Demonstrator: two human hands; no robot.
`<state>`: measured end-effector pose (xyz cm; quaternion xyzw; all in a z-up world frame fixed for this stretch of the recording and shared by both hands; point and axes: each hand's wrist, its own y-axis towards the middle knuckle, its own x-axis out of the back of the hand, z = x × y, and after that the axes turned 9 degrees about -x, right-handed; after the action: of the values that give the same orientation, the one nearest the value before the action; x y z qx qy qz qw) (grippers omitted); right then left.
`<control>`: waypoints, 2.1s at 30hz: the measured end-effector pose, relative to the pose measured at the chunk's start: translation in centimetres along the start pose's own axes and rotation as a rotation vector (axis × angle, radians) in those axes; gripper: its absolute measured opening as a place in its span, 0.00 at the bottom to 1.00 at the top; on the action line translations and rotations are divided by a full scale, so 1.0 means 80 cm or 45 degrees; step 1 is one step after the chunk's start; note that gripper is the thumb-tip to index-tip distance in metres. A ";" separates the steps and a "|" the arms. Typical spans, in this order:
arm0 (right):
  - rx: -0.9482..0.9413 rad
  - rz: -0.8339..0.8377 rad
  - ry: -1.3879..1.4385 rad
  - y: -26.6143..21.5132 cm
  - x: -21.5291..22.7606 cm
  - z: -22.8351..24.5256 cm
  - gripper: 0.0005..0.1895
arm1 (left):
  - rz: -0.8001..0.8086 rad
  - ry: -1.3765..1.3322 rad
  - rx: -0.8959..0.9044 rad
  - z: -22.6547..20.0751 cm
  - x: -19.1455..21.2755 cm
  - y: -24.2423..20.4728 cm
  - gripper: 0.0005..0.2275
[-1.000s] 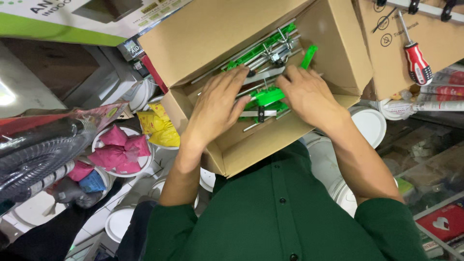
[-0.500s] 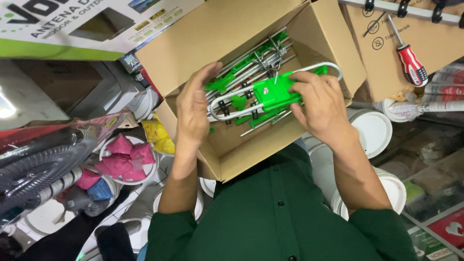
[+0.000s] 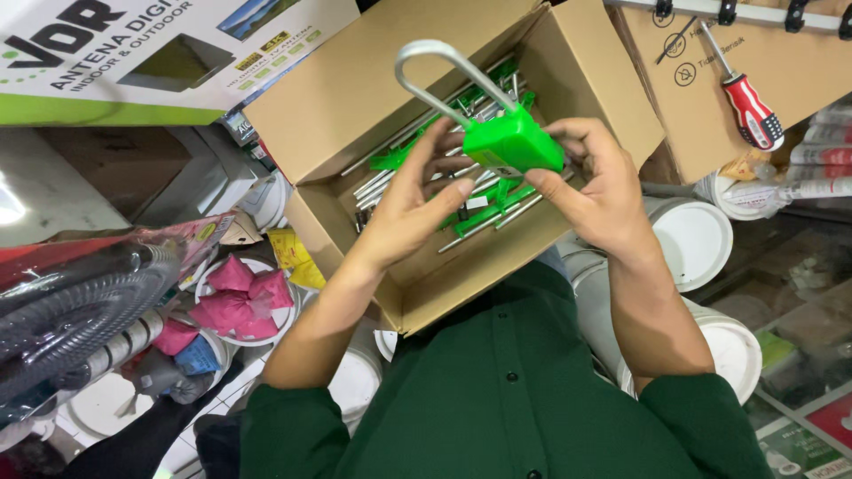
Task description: The person attaches black plastic clips to a white rail using a screwdriver and then fits a green antenna component with a metal loop onto the rail.
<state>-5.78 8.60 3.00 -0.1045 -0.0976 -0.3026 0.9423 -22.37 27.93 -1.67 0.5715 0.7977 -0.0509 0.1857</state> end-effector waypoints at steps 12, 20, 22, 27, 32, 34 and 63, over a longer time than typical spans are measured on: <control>-0.032 0.179 0.375 0.005 0.006 0.005 0.22 | -0.060 0.464 -0.028 -0.039 -0.013 0.023 0.18; -0.019 -0.145 -0.169 0.009 0.054 0.001 0.14 | -0.082 0.316 0.170 -0.073 0.040 -0.004 0.21; 0.080 -0.125 -0.531 0.015 0.053 -0.001 0.13 | -0.104 0.261 0.223 -0.072 0.050 -0.013 0.20; 0.202 0.199 -1.093 0.042 0.028 -0.021 0.22 | -0.208 0.224 0.223 -0.061 0.074 -0.029 0.18; -0.170 0.579 -1.568 0.062 -0.004 -0.076 0.16 | -0.254 0.195 0.144 -0.042 0.080 -0.031 0.16; -0.204 0.551 -1.690 0.066 0.002 -0.095 0.12 | -0.246 0.184 0.145 -0.037 0.079 -0.031 0.16; -0.146 0.945 -1.582 0.051 -0.024 -0.070 0.22 | -0.205 0.039 0.111 -0.034 0.080 -0.022 0.20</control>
<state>-4.25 11.45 -3.41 -0.3328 -0.5569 0.1478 0.7465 -26.45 33.81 -1.62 0.5140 0.8407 -0.0916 0.1434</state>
